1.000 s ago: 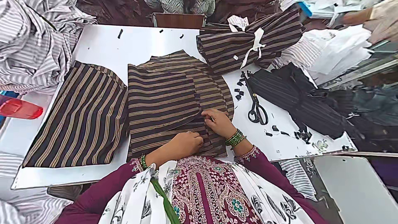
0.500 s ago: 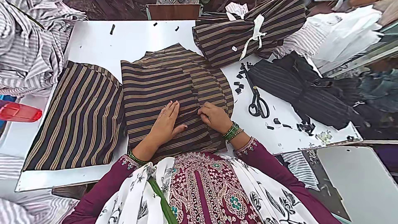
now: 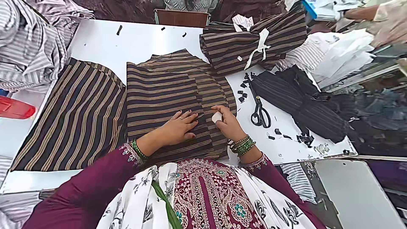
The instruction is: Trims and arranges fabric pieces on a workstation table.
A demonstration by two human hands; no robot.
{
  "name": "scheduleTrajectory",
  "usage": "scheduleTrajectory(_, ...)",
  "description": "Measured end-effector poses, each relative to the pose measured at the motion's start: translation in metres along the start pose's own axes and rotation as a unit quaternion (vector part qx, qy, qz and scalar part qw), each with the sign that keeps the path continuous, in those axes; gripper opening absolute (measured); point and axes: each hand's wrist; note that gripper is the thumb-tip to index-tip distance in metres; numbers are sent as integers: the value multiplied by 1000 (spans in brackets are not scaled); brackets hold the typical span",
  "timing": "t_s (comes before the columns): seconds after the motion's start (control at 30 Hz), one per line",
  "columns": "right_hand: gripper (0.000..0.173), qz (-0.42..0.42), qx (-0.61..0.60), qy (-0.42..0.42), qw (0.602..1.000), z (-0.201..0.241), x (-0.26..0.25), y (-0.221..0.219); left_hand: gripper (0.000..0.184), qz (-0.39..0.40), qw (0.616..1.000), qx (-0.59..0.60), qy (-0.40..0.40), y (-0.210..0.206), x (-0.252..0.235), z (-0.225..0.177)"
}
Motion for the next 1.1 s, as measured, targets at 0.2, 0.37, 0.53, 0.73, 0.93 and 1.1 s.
scheduleTrajectory(0.2, 19, -92, -192, 68, 975, -7, -1, -34, 14, -87, 993, 76, -17, 20, -44, 27)
scheduleTrajectory(0.37, 22, -125, -157, 119, 972, -23, -7, -48, 24, -68, 992, 93, 44, 21, -66, 17)
scheduleTrajectory(0.53, 26, -130, -89, 127, 979, -19, -12, -52, 44, -44, 994, 85, 60, 23, -68, 15)
scheduleTrajectory(0.73, 22, -112, 29, 81, 990, -1, -13, -52, 51, -33, 993, 82, 72, 25, -69, 12)
scheduleTrajectory(0.93, 26, -109, 25, 80, 991, -8, 4, -52, 40, -42, 991, 109, 62, 26, -67, 13)
scheduleTrajectory(1.1, 18, -150, -174, 66, 971, -17, -3, -49, 36, -41, 991, 108, 60, 27, -67, 13)
Point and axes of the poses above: each hand's wrist, its own x-axis away from the middle knuckle, its own y-axis out of the back of the hand, z = x × y, and after that the axes turned 4 degrees about -y, right-handed
